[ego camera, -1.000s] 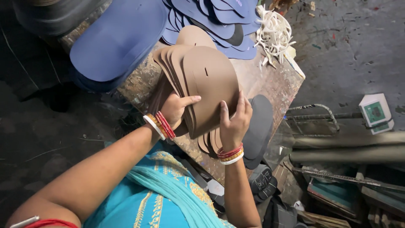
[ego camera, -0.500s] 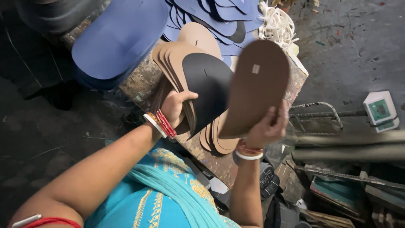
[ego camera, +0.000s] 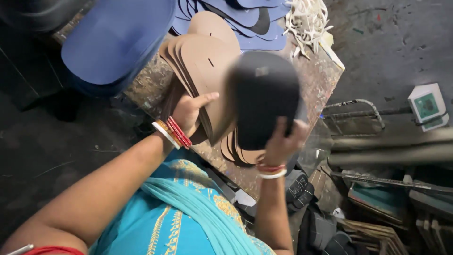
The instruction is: Sorting, inspecting, and bundling shoe insoles and soles at a workstation.
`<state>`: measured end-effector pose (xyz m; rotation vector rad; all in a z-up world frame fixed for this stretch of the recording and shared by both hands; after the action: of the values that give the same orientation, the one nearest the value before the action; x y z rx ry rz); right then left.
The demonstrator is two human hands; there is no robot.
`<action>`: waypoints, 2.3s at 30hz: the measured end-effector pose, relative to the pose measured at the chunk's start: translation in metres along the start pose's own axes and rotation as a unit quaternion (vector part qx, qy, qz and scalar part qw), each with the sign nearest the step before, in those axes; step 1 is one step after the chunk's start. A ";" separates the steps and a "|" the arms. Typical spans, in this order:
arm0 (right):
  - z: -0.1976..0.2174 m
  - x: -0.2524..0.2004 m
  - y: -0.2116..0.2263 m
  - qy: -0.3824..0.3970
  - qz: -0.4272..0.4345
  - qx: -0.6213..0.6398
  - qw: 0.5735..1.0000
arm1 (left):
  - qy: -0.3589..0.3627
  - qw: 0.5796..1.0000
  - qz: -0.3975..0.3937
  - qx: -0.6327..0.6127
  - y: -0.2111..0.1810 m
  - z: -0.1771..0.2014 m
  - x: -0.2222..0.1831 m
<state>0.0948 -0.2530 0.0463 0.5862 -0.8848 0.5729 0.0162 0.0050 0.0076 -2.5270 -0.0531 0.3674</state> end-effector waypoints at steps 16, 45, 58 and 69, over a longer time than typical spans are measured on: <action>-0.035 0.014 0.005 0.251 -0.042 0.170 0.952 | 0.032 0.998 0.050 -0.008 0.008 -0.001 0.005; 0.021 -0.004 -0.101 -0.052 -0.105 0.091 0.989 | -0.005 0.999 0.016 -0.042 0.010 0.005 0.008; -0.031 0.011 0.006 0.262 -0.045 0.150 0.952 | 0.050 0.998 0.028 0.002 0.011 0.000 0.008; -0.010 0.038 0.026 -0.014 0.019 0.117 0.993 | 0.004 1.000 -0.015 -0.008 0.006 -0.005 0.006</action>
<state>0.1018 -0.2195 0.0790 0.7927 -0.8633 0.7096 0.0232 -0.0016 0.0068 -2.5400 -0.0906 0.3455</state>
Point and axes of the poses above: each hand's wrist, its own x-axis towards the middle knuckle, its own z-axis out of the back of the hand, y = z × x, the point moved 2 cm from there along x, towards the middle knuckle, and after that the axes turned 12 degrees about z, right-handed, at the moved point
